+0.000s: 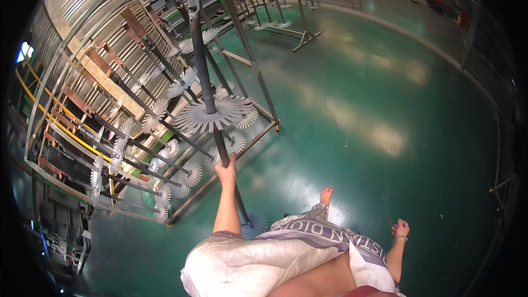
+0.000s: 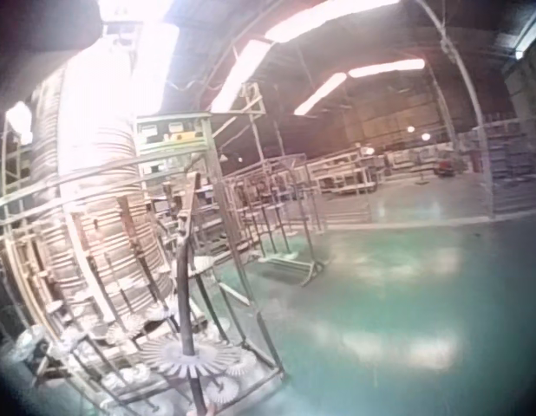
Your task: The person sorts small dark components on a table with coworkers, then walks through the factory carrying two metal fan blades and places them on a rack.
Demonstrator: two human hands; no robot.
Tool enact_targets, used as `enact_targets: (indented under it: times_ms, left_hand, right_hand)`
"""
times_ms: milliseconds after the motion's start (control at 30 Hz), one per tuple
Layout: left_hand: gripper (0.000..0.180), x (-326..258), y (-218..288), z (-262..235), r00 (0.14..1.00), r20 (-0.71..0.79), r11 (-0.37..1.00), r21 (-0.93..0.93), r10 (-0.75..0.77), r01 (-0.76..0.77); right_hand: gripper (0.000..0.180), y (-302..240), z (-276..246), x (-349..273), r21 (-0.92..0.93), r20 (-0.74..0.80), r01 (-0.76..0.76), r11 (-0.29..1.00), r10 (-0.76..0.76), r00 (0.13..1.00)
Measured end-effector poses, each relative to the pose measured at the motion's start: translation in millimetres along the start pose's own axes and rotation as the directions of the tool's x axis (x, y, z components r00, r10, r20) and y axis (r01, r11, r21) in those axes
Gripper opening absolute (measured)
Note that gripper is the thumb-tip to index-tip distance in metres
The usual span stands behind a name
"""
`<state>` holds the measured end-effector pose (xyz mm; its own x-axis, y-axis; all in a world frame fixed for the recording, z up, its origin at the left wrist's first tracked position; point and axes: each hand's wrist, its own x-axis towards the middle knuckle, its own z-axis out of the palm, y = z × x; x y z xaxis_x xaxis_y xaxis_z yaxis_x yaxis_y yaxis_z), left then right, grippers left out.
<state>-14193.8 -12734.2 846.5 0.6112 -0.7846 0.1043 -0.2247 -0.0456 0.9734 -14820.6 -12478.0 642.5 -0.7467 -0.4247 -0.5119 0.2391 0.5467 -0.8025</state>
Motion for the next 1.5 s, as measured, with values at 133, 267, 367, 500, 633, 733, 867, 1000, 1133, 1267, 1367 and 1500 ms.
enact_targets:
  times_ms: [133,267,367,500,633,733,867,1000,1133,1267,1367,1500]
  left_hand:
    - [0.039,45.3,16.9,94.8,0.998,0.024,0.999,-0.016,0.05,-0.049]
    - [0.039,89.4,58.2,193.4,0.991,0.122,0.989,-0.132,-0.047,0.063]
    - [0.038,121.2,83.4,264.4,0.988,0.152,0.981,-0.184,-0.036,0.064]
    - [0.035,165.8,91.0,342.7,0.994,0.104,0.982,-0.177,-0.045,0.063]
    - [0.037,200.2,109.3,416.5,0.996,0.062,0.973,-0.215,-0.07,0.082]
    - [0.033,227.3,122.4,478.0,0.997,0.01,0.965,-0.248,-0.083,0.082]
    - [0.036,246.6,136.7,501.2,0.982,-0.177,0.98,-0.196,-0.07,0.035]
    - [0.038,286.5,150.8,560.8,0.975,-0.196,0.972,-0.228,-0.102,0.056]
    - [0.038,326.3,147.7,601.1,0.957,-0.256,0.973,-0.216,-0.134,0.078]
    - [0.037,392.2,128.6,642.6,0.953,-0.276,0.977,-0.202,-0.126,0.071]
    - [0.035,452.6,128.9,687.4,0.953,-0.263,0.968,-0.235,-0.15,0.087]
    - [0.033,541.8,130.8,728.5,0.944,-0.269,0.953,-0.282,-0.189,0.11]
  right_hand:
    - [0.017,-1.5,46.7,48.4,-0.252,0.143,-0.034,0.967,0.072,0.987]
    - [0.022,66.1,38.1,128.8,-0.121,0.025,-0.231,0.965,0.235,0.972]
    - [0.026,66.9,42.9,171.0,0.156,-0.072,-0.284,0.946,0.298,0.952]
    - [0.031,-10.8,63.9,211.1,0.091,-0.11,-0.456,0.886,0.464,0.879]
    - [0.036,-12.6,65.2,337.8,-0.016,-0.144,-0.435,0.901,0.428,0.892]
    - [0.037,-51.8,99.6,437.4,0.006,-0.094,-0.422,0.907,0.421,0.902]
    - [0.028,-299.2,239.8,493.8,-0.112,0.052,-0.397,0.911,0.404,0.913]
    - [0.021,-494.4,336.1,556.2,-0.281,0.156,-0.112,0.953,0.16,0.975]
    - [0.021,-602.3,456.6,622.9,-0.241,0.307,0.139,0.961,-0.06,0.95]
    - [0.018,-655.7,556.3,653.0,-0.28,0.432,0.284,0.917,-0.144,0.89]
    - [0.02,-637.3,577.1,689.0,-0.349,0.441,0.278,0.895,-0.105,0.891]
    - [0.029,-605.1,584.1,703.9,-0.327,0.177,-0.282,0.902,0.352,0.919]
